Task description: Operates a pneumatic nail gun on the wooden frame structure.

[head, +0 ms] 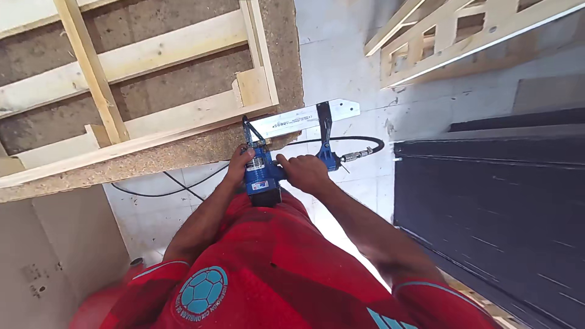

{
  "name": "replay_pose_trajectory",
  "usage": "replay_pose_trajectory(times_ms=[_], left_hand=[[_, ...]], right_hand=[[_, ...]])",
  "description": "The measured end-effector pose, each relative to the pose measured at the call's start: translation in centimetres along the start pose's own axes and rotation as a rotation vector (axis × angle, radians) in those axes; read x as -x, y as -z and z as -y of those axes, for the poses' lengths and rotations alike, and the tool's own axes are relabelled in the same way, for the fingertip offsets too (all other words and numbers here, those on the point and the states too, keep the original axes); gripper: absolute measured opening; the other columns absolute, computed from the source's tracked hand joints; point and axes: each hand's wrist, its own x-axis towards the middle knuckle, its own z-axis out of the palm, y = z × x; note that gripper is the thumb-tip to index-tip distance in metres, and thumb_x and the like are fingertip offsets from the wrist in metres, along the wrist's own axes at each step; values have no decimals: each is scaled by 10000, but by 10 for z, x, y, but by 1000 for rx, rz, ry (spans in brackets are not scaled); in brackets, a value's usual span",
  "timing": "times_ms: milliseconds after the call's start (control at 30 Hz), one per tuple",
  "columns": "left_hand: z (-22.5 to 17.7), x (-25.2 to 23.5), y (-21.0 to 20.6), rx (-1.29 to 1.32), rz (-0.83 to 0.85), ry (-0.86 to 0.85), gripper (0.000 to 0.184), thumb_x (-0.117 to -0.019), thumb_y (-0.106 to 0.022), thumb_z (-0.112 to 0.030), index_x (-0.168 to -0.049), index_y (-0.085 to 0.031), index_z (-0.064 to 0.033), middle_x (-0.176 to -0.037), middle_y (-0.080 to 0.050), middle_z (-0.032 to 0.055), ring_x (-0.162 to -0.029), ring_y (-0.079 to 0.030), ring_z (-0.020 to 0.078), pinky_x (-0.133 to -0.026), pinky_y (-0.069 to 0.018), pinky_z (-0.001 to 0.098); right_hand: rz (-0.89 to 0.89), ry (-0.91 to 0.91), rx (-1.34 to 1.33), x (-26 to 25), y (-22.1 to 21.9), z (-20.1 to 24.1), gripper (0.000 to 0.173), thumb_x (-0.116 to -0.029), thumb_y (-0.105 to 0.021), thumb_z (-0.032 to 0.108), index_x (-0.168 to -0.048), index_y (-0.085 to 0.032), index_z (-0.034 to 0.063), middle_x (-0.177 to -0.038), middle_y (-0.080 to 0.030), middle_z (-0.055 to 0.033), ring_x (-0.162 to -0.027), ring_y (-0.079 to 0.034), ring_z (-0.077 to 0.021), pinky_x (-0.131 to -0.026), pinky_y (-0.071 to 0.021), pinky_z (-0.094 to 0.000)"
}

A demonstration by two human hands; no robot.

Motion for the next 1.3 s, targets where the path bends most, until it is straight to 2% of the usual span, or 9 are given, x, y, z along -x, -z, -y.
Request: replay_pose_trajectory(times_ms=[300,567,733,867,1033,1100,1133,1200,1300], left_hand=[[4,-2,9,-32,-19,24,665,-874,-708,-400,-1362,-449,-30,-1025,-716,192,-894,-738,293,-818,-627,488],[9,-10,16,-38,-27,21,656,-884,-704,-392,-1367,-452,-28,-1030,-715,189,-898,-736,288,-820,-627,484],[8,-13,20,-72,-22,54,574,-915,-652,-345,-1350,-471,-16,-1036,-714,199,-905,-733,299,-823,-625,488],[-4,-3,14,-115,35,109,504,-1005,-567,-329,-1349,-493,32,-1063,-715,178,-945,-725,262,-870,-617,460],[-13,53,26,36,220,-24,726,-959,-613,-598,-1369,-523,-6,-1191,-710,98,-1090,-689,189,-987,-565,429],[-9,73,31,70,181,-16,704,-938,-620,-625,-1333,-565,-45,-1137,-717,58,-1032,-690,156,-933,-577,392],[-8,82,30,71,150,9,600,-965,-603,-564,-1285,-589,-56,-1085,-728,61,-981,-704,171,-879,-596,402],[-9,97,24,-135,125,78,342,-1022,-484,-278,-1138,-626,10,-1017,-753,129,-926,-731,224,-847,-609,432],[0,105,14,-768,363,130,240,-1011,-613,-141,-1128,-706,47,-1057,-735,181,-997,-708,277,-965,-551,528]], right_hand=[[-12,-9,-39,-5,-17,4,263,-946,-583,145,-1204,-573,97,-839,-670,-178,-785,-689,-408,-673,-534,-566],[-5,-31,-10,-12,-23,6,423,-958,-554,140,-1377,-495,129,-821,-657,-180,-763,-683,-413,-651,-527,-562],[37,-64,-77,-13,-28,10,284,-959,-570,145,-1238,-571,95,-896,-688,-201,-834,-693,-434,-703,-533,-597],[182,-130,-119,0,-13,19,629,-951,-580,272,-1544,-380,221,-931,-706,-201,-840,-695,-460,-668,-529,-633],[190,-127,-266,35,19,35,755,-877,-692,482,-1564,-410,347,-888,-747,-138,-774,-719,-402,-647,-546,-656],[97,-91,-440,49,34,39,650,-826,-761,444,-1432,-587,285,-820,-738,-109,-727,-717,-348,-635,-553,-640],[49,-86,-544,54,41,42,505,-798,-781,406,-1256,-685,216,-775,-723,-75,-696,-715,-292,-622,-571,-595],[22,-143,-820,56,55,48,279,-813,-786,372,-995,-724,170,-730,-720,6,-633,-707,-172,-594,-611,-446],[-70,-86,-1320,49,79,65,219,-857,-774,238,-956,-701,57,-676,-702,-84,-533,-671,-216,-509,-598,-379]])
